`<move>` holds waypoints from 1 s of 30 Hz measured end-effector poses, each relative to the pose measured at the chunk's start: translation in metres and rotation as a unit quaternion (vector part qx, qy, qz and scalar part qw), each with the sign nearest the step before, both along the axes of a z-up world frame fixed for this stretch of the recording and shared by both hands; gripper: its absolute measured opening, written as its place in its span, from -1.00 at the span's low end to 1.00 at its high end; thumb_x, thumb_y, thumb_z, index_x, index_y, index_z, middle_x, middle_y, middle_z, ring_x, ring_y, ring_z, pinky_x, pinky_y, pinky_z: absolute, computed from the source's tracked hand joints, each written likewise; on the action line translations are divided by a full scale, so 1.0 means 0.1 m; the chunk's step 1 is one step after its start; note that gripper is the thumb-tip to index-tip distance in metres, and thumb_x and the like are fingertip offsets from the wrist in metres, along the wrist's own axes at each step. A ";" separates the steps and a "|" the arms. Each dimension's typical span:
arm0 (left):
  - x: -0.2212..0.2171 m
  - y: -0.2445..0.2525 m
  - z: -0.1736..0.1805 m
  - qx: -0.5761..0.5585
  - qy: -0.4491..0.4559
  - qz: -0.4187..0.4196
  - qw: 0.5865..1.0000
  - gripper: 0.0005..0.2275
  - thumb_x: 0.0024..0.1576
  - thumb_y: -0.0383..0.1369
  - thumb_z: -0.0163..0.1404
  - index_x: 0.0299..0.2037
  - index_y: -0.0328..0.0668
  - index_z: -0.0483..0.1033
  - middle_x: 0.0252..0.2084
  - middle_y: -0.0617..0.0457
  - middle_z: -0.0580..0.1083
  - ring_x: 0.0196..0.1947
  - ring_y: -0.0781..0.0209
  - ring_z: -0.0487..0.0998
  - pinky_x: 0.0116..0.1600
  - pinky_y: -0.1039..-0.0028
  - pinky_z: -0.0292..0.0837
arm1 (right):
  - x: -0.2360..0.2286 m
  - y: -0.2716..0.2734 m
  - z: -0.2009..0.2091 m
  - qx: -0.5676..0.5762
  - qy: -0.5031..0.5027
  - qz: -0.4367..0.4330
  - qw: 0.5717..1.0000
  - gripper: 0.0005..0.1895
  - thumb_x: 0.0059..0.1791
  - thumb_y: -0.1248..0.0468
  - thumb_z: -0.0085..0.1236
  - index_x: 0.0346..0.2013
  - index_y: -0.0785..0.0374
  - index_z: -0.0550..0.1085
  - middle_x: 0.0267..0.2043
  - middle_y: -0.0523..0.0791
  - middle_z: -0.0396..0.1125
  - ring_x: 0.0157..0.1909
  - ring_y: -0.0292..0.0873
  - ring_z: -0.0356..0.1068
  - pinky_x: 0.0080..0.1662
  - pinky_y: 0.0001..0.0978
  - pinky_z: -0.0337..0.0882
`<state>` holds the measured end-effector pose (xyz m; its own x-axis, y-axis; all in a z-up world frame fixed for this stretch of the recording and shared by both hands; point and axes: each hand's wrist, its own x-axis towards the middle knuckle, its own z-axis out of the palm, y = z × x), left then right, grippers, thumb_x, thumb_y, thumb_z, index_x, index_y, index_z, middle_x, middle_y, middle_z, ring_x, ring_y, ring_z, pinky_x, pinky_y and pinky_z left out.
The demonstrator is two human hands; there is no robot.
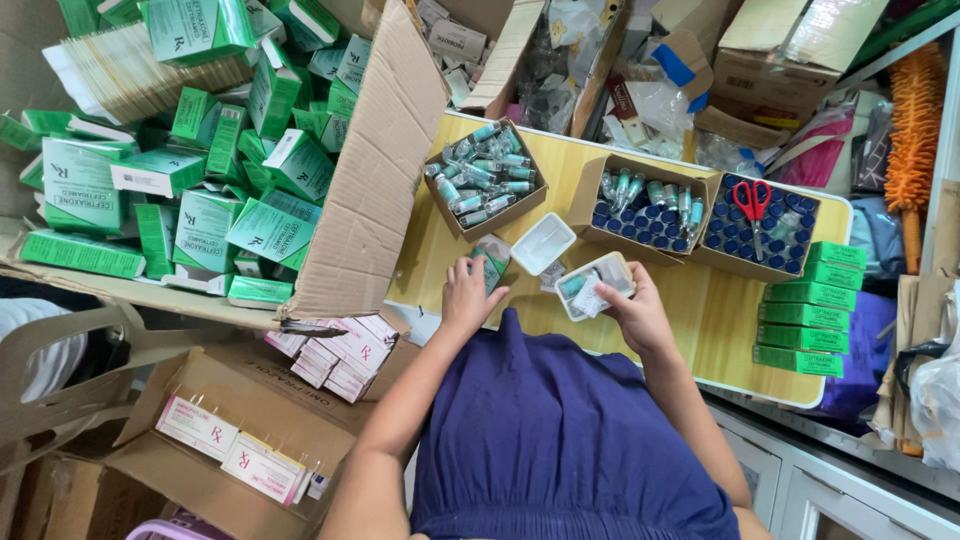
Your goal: The person repeatedly picks green boxes from a large cardboard bin, opens them, removes small vials, and places the vials into a white plastic tray. The empty boxes are set aside on the table. The process is repeated continuously throughout the clip.
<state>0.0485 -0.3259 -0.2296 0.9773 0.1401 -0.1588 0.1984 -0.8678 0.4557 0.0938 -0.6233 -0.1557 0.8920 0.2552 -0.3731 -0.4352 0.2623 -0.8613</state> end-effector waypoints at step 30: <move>-0.53 0.05 1.80 0.069 -0.189 -0.236 0.951 -0.58 0.07 -0.38 0.04 0.07 0.59 0.55 0.48 -0.20 0.06 0.27 -0.30 0.22 0.20 -0.03 0.27 | -0.06 1.20 0.71 0.119 -0.067 -0.090 0.987 -0.66 0.07 0.41 0.14 0.00 0.20 0.18 0.01 -0.05 0.35 0.02 -0.10 0.49 -0.04 -0.11 0.60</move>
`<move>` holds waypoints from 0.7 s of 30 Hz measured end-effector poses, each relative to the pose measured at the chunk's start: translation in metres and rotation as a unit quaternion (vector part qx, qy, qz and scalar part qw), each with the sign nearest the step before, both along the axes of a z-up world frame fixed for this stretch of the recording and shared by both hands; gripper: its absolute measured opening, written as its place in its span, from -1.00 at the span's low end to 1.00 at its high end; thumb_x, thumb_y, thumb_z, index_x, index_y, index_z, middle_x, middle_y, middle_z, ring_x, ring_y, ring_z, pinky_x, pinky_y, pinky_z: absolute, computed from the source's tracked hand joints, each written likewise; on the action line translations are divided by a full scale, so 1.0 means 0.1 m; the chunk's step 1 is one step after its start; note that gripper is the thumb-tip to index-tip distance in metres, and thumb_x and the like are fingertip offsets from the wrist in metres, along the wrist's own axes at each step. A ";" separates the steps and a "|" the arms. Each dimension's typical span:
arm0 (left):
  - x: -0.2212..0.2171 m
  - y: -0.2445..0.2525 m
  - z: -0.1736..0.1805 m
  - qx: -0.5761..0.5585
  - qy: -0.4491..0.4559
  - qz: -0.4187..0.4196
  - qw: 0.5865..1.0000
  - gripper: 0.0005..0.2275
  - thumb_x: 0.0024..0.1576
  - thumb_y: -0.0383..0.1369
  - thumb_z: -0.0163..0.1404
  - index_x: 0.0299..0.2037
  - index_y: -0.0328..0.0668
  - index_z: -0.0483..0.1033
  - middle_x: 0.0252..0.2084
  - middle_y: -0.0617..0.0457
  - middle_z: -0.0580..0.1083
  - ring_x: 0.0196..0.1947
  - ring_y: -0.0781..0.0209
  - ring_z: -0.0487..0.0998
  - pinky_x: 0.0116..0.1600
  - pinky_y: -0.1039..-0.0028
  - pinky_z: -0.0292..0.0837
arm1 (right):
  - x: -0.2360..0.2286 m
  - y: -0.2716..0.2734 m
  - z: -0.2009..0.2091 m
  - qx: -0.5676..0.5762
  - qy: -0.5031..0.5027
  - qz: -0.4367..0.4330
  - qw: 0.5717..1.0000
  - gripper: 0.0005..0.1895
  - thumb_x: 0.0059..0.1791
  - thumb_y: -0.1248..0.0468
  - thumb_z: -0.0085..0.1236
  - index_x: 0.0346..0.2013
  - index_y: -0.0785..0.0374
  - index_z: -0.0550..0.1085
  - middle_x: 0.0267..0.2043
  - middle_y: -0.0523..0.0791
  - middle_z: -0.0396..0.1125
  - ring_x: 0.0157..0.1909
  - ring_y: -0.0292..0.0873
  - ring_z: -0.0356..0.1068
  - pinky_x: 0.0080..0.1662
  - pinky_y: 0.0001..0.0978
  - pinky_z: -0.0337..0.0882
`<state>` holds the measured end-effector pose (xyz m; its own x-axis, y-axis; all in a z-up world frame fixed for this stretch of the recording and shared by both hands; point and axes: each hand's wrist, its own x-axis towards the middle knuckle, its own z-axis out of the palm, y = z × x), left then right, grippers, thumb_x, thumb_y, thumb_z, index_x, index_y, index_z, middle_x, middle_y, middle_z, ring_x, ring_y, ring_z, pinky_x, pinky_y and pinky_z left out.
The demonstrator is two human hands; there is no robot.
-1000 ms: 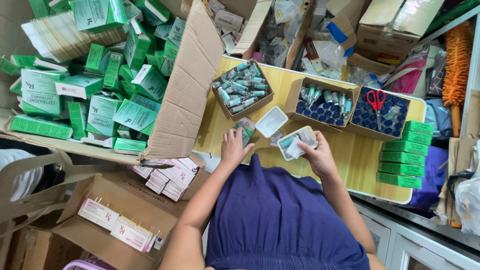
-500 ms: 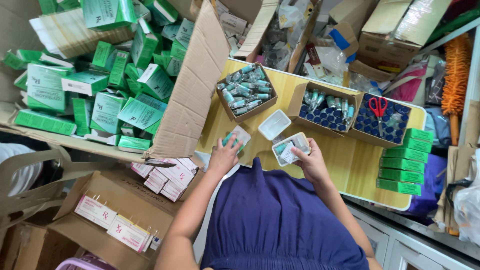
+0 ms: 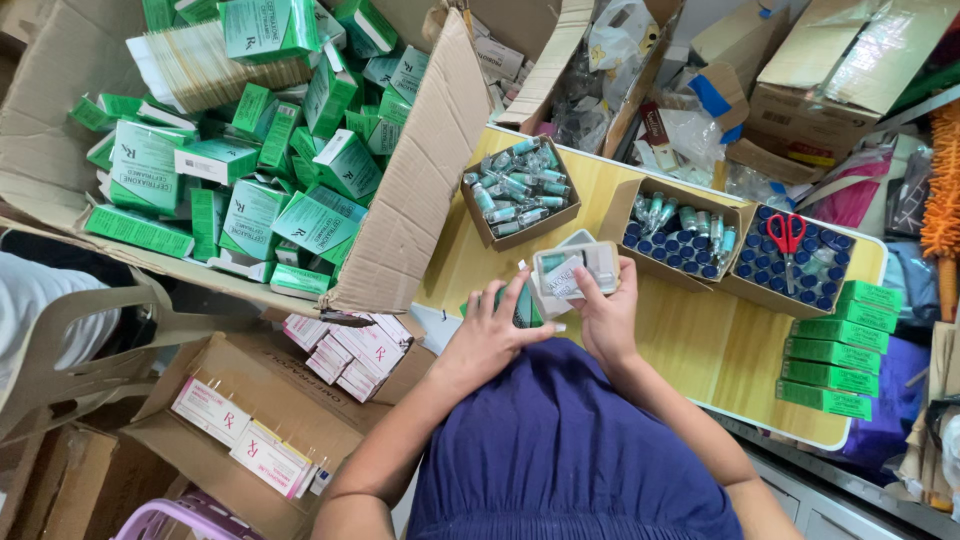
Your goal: The person repeatedly picks green boxes from a large cardboard bin, opens them, removes small vials, and places the vials into a white plastic tray. The empty boxes are set aside on the table. The process is repeated continuously throughout the clip.
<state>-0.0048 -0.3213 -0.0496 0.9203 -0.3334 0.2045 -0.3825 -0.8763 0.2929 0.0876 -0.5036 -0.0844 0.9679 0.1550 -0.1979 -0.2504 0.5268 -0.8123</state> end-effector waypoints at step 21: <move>0.24 -0.13 0.17 0.073 0.000 0.026 0.997 -0.65 0.18 -0.33 -0.06 0.11 0.52 0.43 0.46 -0.34 0.02 0.25 -0.33 0.24 0.09 -0.15 0.37 | -0.03 -0.06 -0.12 -0.218 -0.147 -0.017 0.965 -0.35 -0.04 0.42 0.31 0.21 0.26 0.13 0.03 -0.09 0.30 0.06 -0.24 0.43 0.03 -0.42 0.50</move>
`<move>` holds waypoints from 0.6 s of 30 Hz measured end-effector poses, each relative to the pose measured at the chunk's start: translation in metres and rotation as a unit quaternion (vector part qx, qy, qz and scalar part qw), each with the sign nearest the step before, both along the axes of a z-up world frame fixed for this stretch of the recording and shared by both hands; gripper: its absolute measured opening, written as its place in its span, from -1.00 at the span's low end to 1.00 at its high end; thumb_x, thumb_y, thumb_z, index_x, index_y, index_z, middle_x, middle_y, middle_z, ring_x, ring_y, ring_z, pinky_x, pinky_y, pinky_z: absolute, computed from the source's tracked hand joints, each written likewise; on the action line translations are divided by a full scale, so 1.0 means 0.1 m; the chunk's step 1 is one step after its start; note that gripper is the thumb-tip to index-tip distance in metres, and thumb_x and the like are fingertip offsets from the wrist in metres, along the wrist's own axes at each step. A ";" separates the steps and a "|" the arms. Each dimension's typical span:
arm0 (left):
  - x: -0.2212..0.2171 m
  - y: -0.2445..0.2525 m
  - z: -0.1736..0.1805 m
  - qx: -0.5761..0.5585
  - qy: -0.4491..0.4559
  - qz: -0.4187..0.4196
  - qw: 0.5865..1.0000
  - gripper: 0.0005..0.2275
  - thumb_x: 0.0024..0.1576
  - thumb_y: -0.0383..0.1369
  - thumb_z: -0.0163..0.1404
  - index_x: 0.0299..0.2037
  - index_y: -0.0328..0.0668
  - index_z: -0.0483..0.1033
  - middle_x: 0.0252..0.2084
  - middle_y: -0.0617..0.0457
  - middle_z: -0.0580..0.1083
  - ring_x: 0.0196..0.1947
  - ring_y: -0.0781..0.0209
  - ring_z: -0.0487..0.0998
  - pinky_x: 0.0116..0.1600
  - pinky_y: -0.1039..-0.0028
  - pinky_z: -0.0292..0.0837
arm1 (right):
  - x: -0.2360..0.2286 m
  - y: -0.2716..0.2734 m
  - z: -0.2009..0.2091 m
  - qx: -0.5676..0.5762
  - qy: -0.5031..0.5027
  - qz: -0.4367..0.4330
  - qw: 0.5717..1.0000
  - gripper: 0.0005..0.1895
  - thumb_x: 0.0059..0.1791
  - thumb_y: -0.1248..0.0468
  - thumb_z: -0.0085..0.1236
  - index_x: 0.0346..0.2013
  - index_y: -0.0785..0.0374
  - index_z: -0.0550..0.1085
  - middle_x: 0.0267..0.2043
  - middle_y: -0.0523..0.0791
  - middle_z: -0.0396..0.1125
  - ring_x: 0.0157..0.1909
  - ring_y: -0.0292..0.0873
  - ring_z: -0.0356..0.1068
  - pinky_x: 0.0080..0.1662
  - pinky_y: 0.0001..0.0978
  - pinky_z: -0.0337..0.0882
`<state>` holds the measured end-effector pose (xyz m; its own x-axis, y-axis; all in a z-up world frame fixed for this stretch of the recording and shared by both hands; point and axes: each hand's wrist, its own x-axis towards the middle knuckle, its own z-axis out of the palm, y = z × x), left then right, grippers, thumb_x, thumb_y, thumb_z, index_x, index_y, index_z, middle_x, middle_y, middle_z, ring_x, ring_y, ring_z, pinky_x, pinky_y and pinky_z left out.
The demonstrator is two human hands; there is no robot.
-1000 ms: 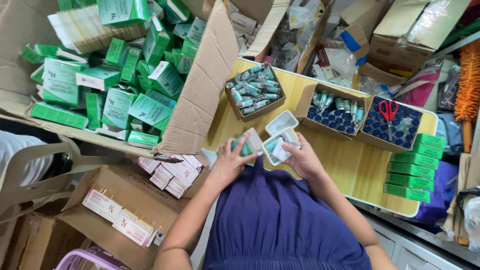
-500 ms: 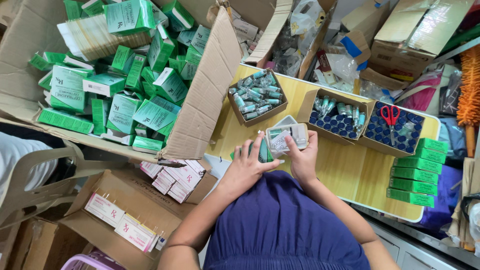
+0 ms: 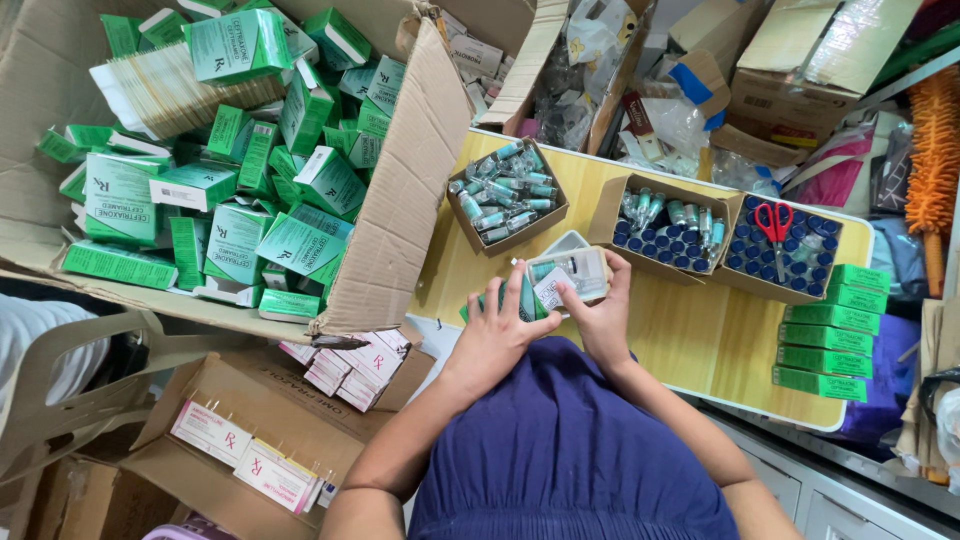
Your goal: The person repeatedly picks green boxes from a large cardboard bin, opens them, removes small vials, and places the vials into a white plastic tray. The empty boxes are set aside on the table. The process is repeated continuously throughout the clip.
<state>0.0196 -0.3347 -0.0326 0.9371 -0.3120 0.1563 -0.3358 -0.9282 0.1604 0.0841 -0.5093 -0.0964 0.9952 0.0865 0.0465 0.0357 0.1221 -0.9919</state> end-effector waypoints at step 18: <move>0.07 0.09 -0.09 -0.069 0.005 -0.087 0.994 -0.54 0.12 -0.35 0.11 0.23 0.41 0.35 0.49 -0.25 0.06 0.27 -0.29 0.26 0.18 -0.04 0.33 | -0.09 -0.31 -0.33 -0.079 0.022 0.168 0.982 -0.51 0.21 0.02 -0.39 0.33 0.23 0.19 0.01 -0.15 0.11 -0.04 -0.28 0.19 0.08 -0.44 0.29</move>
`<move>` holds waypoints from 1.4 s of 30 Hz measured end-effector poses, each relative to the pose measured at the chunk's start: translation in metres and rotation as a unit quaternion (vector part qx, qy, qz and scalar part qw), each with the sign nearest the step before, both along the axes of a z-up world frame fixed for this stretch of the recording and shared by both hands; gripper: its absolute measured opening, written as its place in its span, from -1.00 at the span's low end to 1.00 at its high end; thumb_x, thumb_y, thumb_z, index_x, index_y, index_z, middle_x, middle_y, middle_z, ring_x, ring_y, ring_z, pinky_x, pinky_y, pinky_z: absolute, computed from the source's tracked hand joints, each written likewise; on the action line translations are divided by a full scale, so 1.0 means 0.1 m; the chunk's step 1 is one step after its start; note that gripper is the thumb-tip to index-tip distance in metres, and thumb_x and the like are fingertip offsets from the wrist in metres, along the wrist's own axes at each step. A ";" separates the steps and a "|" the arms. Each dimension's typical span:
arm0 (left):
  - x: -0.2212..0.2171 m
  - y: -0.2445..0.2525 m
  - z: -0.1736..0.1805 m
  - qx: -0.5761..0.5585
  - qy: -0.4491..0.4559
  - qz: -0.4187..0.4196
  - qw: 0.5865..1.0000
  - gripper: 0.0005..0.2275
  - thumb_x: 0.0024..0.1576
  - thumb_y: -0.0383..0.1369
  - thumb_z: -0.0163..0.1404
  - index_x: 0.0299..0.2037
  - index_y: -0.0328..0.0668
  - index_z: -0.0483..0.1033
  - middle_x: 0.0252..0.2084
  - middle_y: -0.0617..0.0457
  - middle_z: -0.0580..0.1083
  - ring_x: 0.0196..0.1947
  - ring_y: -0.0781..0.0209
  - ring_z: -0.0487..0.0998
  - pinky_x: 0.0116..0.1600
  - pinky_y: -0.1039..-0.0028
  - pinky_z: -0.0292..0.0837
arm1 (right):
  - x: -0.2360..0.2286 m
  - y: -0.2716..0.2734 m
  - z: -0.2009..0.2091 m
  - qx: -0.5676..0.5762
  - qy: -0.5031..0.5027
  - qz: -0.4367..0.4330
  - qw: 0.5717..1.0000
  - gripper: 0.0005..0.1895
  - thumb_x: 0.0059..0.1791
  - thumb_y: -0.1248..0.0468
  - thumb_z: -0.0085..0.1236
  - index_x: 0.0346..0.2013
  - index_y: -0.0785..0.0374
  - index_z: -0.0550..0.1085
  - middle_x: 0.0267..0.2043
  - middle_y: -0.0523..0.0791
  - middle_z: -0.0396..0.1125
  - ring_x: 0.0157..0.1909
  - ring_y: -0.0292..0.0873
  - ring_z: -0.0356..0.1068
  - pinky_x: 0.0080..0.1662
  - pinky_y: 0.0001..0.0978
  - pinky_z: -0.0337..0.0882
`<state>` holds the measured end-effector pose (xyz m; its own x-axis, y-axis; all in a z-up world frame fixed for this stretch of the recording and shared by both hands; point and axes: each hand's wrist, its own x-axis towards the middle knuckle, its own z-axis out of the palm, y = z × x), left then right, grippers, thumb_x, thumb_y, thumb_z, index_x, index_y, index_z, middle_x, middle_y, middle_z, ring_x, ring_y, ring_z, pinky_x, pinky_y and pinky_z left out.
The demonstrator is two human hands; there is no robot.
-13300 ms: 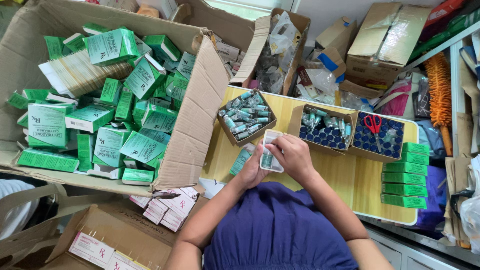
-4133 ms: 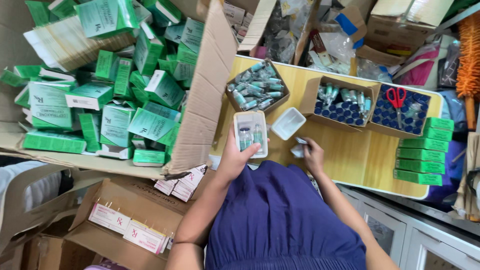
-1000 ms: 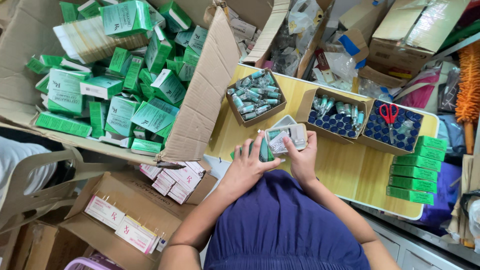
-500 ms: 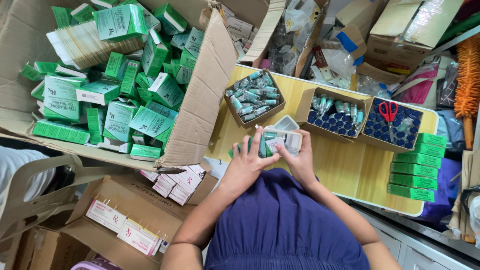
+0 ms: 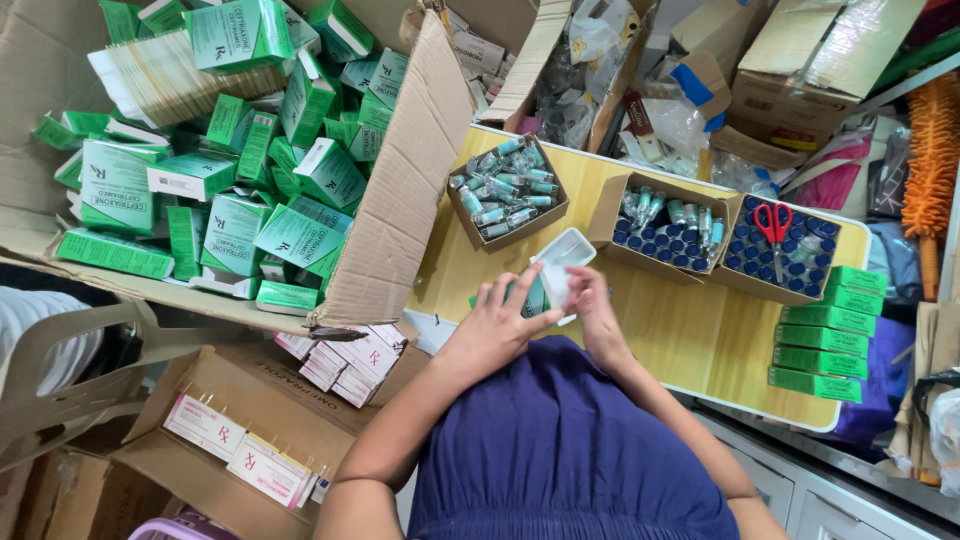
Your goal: The person repeatedly picks green boxes from a large cardboard bin, opens them, removes small vials, and places the vials into a white plastic tray. The empty boxes are set aside on the table. The process is repeated continuously throughout the clip.
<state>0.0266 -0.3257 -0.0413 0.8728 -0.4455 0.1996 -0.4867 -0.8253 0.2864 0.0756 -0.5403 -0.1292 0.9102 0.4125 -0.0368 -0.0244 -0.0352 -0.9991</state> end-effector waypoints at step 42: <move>0.51 -1.04 0.01 -0.220 0.001 -0.178 0.959 -0.04 -0.05 -0.13 0.34 0.46 -0.20 -0.07 0.53 -0.31 -0.01 0.31 -0.36 0.23 0.37 0.00 0.24 | -0.43 -1.17 0.60 -0.198 -0.060 -0.308 0.929 -0.34 -0.09 0.37 0.23 0.30 0.18 0.29 0.03 0.02 0.37 0.04 0.06 0.45 0.03 -0.26 0.43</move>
<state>0.0772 -0.4301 -0.0408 0.6809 -0.5887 0.4357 -0.7149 -0.4053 0.5697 0.0327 -0.6570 -0.0688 0.9765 -0.2112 0.0429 -0.0502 -0.4167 -0.9077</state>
